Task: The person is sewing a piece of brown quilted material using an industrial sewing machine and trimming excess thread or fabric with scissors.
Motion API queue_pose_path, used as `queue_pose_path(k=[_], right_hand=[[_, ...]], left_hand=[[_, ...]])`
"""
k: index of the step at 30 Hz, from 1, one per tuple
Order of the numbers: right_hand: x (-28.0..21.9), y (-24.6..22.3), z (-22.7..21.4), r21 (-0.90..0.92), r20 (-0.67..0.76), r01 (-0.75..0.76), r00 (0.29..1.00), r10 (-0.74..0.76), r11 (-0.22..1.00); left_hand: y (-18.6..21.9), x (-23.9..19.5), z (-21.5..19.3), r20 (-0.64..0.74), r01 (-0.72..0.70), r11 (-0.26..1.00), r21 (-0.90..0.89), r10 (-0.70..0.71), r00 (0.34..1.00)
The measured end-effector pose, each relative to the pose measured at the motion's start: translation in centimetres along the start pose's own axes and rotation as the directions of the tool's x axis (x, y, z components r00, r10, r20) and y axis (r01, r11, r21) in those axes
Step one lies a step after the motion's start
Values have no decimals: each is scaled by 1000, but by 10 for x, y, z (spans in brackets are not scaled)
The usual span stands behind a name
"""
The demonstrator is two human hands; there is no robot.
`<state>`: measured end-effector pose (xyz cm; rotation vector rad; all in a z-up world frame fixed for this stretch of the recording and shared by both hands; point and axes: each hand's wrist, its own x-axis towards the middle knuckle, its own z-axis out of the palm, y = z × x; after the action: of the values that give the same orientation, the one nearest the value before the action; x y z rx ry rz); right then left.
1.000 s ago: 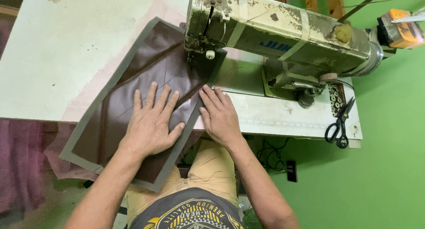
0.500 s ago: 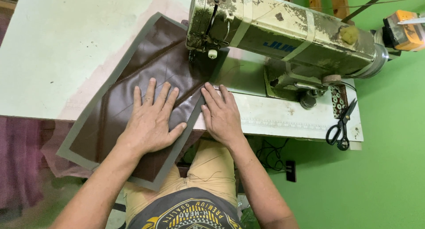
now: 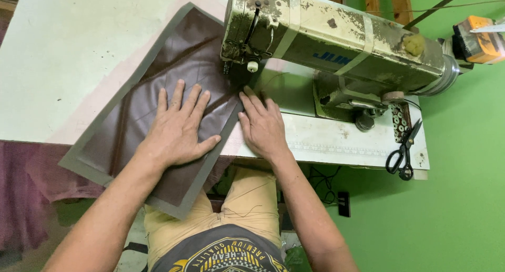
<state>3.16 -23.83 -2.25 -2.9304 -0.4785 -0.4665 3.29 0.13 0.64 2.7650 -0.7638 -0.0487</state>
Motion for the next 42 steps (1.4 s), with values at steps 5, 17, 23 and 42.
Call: queue_pose_path(k=[5, 17, 23, 42], right_hand=[[17, -12, -22, 24, 54, -69, 996, 68, 997], [51, 20, 2, 110, 169, -189, 971, 169, 976], [74, 16, -12, 92, 229, -199, 958, 173, 976], [121, 58, 25, 114, 293, -318, 916, 274, 941]], left_hand=[[-6, 13, -3, 3, 6, 1000, 11, -6, 1000], [-24, 41, -5, -26, -20, 1000, 18, 21, 999], [-33, 56, -5, -41, -28, 999, 25, 29, 999], [-63, 107, -3, -51, -71, 995, 70, 75, 996]])
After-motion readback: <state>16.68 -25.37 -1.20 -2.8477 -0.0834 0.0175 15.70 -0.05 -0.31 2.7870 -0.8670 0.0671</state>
